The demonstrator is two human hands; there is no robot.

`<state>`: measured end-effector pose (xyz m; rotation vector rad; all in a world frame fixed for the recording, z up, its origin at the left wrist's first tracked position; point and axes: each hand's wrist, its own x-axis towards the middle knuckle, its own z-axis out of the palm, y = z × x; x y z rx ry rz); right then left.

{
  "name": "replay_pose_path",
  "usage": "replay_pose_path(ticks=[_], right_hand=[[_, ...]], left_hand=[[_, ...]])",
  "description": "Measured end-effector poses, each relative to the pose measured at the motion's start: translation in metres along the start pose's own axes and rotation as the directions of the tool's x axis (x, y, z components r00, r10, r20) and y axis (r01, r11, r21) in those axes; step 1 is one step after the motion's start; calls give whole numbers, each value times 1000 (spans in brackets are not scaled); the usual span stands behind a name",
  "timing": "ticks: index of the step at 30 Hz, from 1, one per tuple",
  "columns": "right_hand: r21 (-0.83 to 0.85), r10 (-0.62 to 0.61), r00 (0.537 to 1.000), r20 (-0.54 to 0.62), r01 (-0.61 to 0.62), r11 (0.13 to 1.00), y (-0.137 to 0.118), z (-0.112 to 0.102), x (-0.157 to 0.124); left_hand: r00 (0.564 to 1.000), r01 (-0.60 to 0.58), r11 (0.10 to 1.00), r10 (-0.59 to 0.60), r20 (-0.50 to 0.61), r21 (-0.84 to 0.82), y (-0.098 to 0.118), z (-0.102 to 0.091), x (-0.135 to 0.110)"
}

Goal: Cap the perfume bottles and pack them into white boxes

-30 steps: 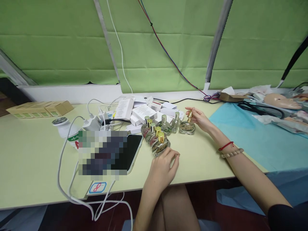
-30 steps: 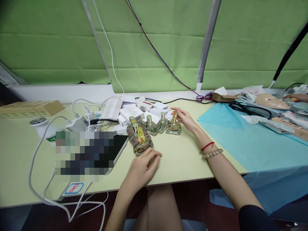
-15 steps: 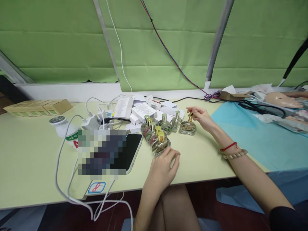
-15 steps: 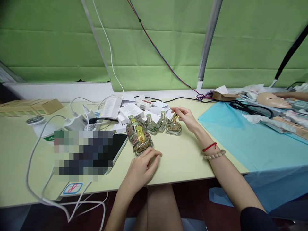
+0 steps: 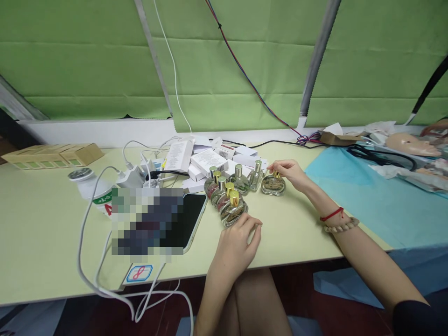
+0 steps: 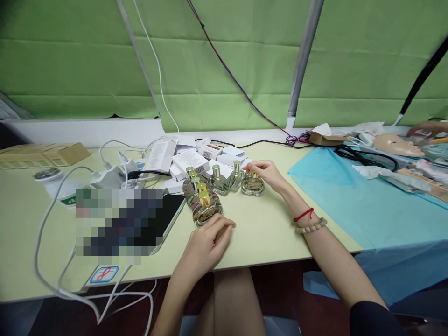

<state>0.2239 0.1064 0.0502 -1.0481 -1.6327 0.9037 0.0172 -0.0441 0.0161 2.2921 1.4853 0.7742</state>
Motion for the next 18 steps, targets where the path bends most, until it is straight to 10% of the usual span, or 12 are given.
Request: replay_pose_path(ticks=[18], right_hand=[[-76,-82,996,42,85,993,0,3,0]], left_hand=[[1000,5,1000,-6,9,21,1,-1,1]])
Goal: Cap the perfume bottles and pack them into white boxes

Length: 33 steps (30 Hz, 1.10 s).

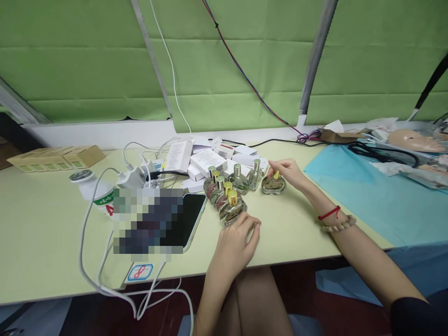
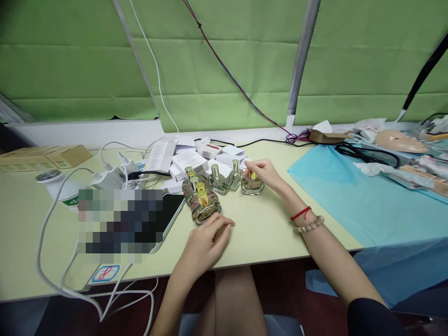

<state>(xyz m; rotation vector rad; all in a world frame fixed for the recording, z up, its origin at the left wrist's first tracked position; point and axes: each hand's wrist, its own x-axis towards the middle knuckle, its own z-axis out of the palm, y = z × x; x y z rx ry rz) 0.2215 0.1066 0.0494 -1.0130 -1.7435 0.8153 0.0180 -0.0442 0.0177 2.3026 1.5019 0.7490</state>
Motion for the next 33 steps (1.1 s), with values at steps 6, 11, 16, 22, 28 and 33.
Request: replay_pose_path(ticks=[6,11,16,22,28,33], right_hand=[[-26,-28,999,15,29,999,-1,3,-2],[-3,-40,999,-31,40,999,0,6,-1],[-75,-107,990,-89,101,992,8,8,1],[-36,-83,989,123,88,995,19,15,0],[55,-84,968,234,73,996,14,23,-2],[-78,-66,992,106,74,994,21,23,-2]], left_hand=[[1000,3,1000,-3,2,4,1,-1,0],[1000,11,1000,-11,0,2,0,0,0],[1000,6,1000,-6,-7,-2,-2,1,0],[1000,2,1000,-2,-5,2,-2,2,1],[1000,3,1000,-3,-7,1,-2,2,1],[1000,1,1000,-1,-9,-2,-2,1,0]])
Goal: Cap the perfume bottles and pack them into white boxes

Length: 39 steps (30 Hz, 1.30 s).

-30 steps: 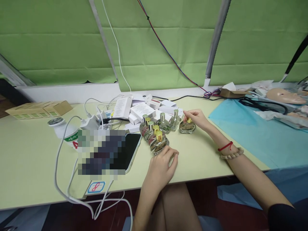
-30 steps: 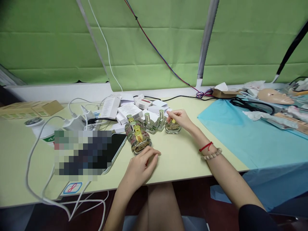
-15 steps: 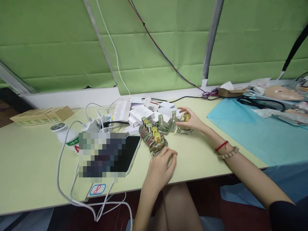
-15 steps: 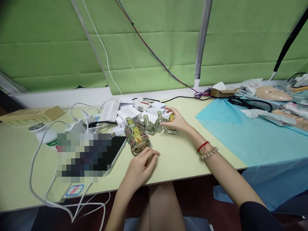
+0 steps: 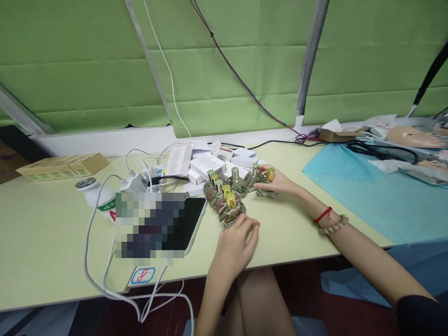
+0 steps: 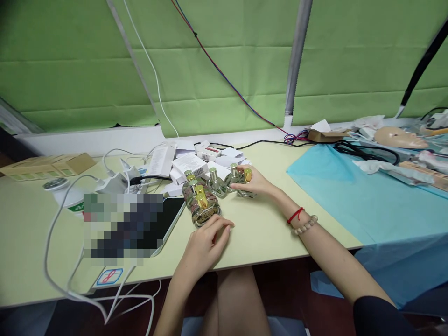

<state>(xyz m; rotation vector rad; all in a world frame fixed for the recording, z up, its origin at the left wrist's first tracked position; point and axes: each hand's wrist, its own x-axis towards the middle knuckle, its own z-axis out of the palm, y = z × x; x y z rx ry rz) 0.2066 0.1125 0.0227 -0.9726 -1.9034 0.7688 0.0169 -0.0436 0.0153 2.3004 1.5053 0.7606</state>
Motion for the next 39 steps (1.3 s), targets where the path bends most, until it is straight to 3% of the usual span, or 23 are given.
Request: replay_pose_path(ticks=[2,8,14,20,27,39], right_hand=[[-38,12,999,-42,-13,999,2,1,0],[119,-32,999,30,28,993,-9,13,-5],[-25,28,995,-93,-31,999,-12,16,-6],[143,-62,994,86,49,989,-16,10,-8],[73,-246,965,89,240,968,-21,20,-11],[10,-203,932,299,209,978,-34,28,-11]], left_hand=[[1000,2,1000,-1,2,-3,0,0,0],[1000,3,1000,-3,-6,-6,0,1,0],[1000,2,1000,-2,0,-6,1,0,0],[1000,-1,1000,1,3,1,-1,1,1],[1000,-14,1000,14,-10,0,0,1,0],[1000,-18,1000,18,-12,-5,-1,1,-1]])
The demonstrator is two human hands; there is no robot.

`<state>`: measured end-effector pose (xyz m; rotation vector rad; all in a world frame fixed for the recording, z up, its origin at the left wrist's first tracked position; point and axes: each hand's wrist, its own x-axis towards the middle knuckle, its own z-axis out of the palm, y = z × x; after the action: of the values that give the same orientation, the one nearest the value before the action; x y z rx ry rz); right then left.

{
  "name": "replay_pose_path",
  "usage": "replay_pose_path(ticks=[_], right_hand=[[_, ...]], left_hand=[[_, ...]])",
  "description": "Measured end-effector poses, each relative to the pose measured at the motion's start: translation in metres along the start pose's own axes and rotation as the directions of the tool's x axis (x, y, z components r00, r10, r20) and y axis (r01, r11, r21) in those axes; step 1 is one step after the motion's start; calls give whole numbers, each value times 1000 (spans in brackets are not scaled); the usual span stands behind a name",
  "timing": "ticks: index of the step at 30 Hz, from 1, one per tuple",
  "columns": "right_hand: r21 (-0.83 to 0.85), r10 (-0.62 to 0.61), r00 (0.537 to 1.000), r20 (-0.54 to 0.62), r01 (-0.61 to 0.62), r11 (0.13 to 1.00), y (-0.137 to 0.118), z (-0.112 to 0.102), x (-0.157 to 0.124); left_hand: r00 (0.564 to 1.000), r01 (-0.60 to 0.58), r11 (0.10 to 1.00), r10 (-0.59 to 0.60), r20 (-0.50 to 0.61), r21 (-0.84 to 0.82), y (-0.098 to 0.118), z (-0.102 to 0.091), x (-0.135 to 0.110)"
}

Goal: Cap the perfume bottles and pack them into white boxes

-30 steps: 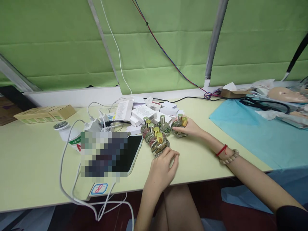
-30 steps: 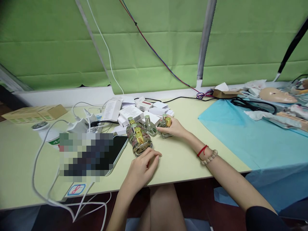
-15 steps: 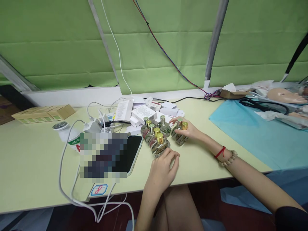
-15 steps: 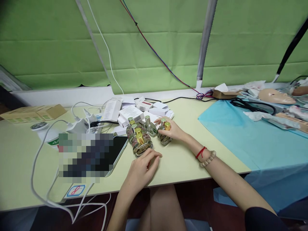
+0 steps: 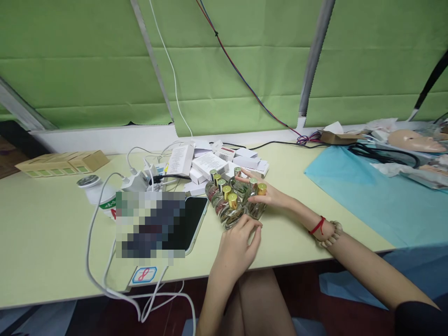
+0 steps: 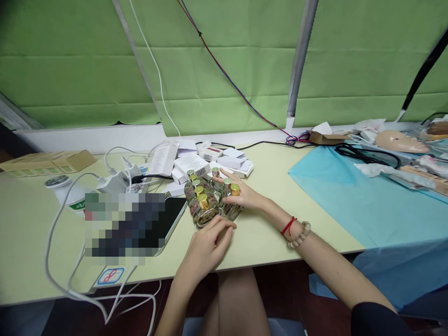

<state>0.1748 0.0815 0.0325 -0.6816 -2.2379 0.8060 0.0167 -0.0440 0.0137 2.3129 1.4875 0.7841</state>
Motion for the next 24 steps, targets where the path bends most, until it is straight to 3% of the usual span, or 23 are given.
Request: replay_pose_path(ticks=[9,15,24], right_hand=[[62,36,998,42,-38,997,-4,0,1],[94,34,999,5,-35,995,0,2,-1],[3,-36,985,-170,37,999,5,-1,-2]], left_hand=[[1000,-6,1000,6,-1,13,1,-1,1],[1000,-2,1000,2,-2,13,2,-1,1],[1000,-13,1000,13,-10,-5,3,-2,1]])
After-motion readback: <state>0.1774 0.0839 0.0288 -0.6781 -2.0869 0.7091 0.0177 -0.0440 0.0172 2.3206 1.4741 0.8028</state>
